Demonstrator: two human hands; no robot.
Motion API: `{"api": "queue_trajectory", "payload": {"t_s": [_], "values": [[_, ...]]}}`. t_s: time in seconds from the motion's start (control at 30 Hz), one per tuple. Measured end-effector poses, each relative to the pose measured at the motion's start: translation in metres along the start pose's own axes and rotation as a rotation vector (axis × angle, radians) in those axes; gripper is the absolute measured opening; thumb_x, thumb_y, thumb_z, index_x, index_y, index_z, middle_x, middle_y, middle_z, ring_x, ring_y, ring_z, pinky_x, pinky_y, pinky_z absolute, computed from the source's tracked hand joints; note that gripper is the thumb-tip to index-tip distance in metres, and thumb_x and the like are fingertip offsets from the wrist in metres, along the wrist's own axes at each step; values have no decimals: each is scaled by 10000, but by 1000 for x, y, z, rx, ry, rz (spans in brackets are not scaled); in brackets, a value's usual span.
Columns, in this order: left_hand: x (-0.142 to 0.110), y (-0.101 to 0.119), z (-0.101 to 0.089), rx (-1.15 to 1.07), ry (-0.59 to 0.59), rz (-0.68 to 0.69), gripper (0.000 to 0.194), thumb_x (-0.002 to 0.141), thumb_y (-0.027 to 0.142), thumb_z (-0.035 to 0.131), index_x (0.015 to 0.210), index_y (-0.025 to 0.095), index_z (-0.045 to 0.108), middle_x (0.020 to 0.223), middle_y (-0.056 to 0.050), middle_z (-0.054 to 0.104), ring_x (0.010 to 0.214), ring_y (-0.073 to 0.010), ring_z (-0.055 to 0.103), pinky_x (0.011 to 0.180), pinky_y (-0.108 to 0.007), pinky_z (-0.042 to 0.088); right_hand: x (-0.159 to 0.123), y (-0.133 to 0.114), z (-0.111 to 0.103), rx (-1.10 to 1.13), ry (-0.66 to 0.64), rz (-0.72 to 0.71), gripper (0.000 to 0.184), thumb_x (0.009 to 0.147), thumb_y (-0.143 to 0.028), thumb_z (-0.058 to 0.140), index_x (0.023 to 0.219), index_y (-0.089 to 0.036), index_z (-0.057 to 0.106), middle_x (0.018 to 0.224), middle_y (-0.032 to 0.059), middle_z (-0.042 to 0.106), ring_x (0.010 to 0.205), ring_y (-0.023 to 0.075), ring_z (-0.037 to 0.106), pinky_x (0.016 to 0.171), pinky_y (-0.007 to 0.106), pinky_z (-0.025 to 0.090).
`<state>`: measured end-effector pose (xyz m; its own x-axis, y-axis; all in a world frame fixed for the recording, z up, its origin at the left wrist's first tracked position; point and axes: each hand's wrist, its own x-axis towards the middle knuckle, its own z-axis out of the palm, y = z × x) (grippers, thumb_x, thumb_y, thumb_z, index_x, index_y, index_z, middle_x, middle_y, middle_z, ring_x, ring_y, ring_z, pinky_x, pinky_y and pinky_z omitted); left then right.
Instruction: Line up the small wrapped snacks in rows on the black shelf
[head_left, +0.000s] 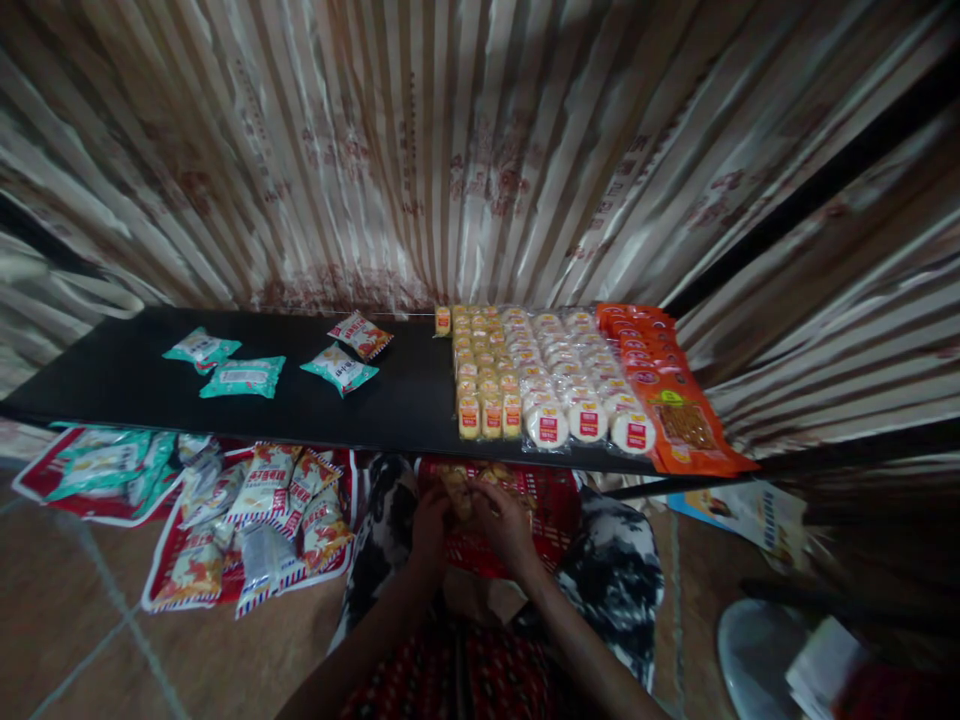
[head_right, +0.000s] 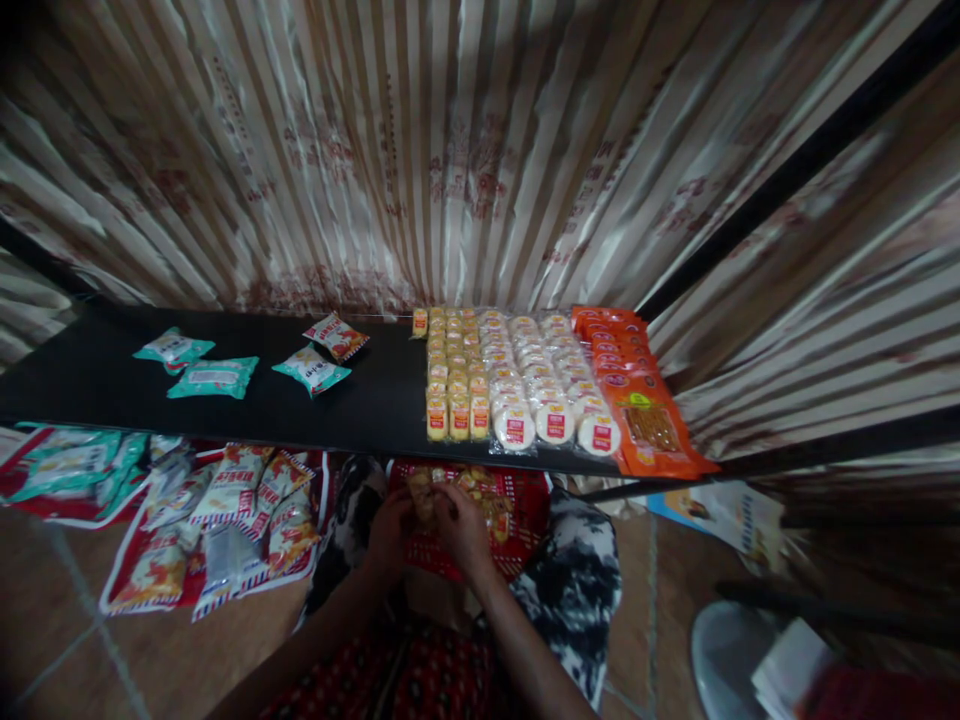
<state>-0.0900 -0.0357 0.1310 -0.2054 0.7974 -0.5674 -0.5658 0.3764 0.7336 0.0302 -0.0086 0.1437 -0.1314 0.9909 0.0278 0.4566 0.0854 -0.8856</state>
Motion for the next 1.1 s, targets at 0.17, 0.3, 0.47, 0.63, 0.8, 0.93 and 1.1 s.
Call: {"api": "queue_trajectory", "payload": {"t_s": [0.17,0.3,0.47,0.63,0.8,0.93,1.1], "values": [[-1,-1,2,-129,9,-31,449,630,149,580,1077,176,559,1122,-90,641,980,-214,633,801,-299,513,0,3,1,70,-1,45,292,778,-379,509,898,-207,712,928,86,727,883,239,663,792,375,519],[-3,1,5,-140,-8,-39,718,631,147,584,1319,219,391,1261,-80,571,1059,-201,603,844,-292,502,1,-1,-1,103,1,85,363,773,-472,512,861,-190,723,877,91,733,858,257,664,758,376,523],[-5,3,7,-80,-24,-61,699,657,186,593,1328,223,399,1224,-73,598,1041,-194,612,837,-276,504,1,-6,-7,128,-45,159,468,792,-564,490,881,-171,729,834,79,734,806,262,660,708,363,519],[-3,-2,7,-21,1,-74,413,671,243,606,1074,184,533,1035,-78,653,898,-194,644,767,-301,520,0,-3,-11,158,-63,212,537,771,-647,482,833,-174,730,800,45,725,796,245,651,715,335,500],[-4,-2,6,17,52,-93,256,699,250,597,936,176,537,956,-79,635,824,-190,643,730,-313,519,-1,-1,-9,174,-105,262,579,791,-671,413,695,-167,681,674,30,685,678,212,628,633,303,489],[-5,1,5,55,75,-126,179,769,270,544,918,171,540,931,-92,648,774,-178,649,692,-296,517,0,2,-7,170,-116,267,555,845,-609,359,731,-176,687,697,53,694,694,221,642,654,318,499],[-4,1,3,86,73,-168,240,774,344,570,924,157,565,826,-74,674,717,-185,657,666,-304,517,3,9,-7,57,-32,130,393,823,-528,450,731,-235,695,626,43,687,700,232,663,693,322,505]]}}
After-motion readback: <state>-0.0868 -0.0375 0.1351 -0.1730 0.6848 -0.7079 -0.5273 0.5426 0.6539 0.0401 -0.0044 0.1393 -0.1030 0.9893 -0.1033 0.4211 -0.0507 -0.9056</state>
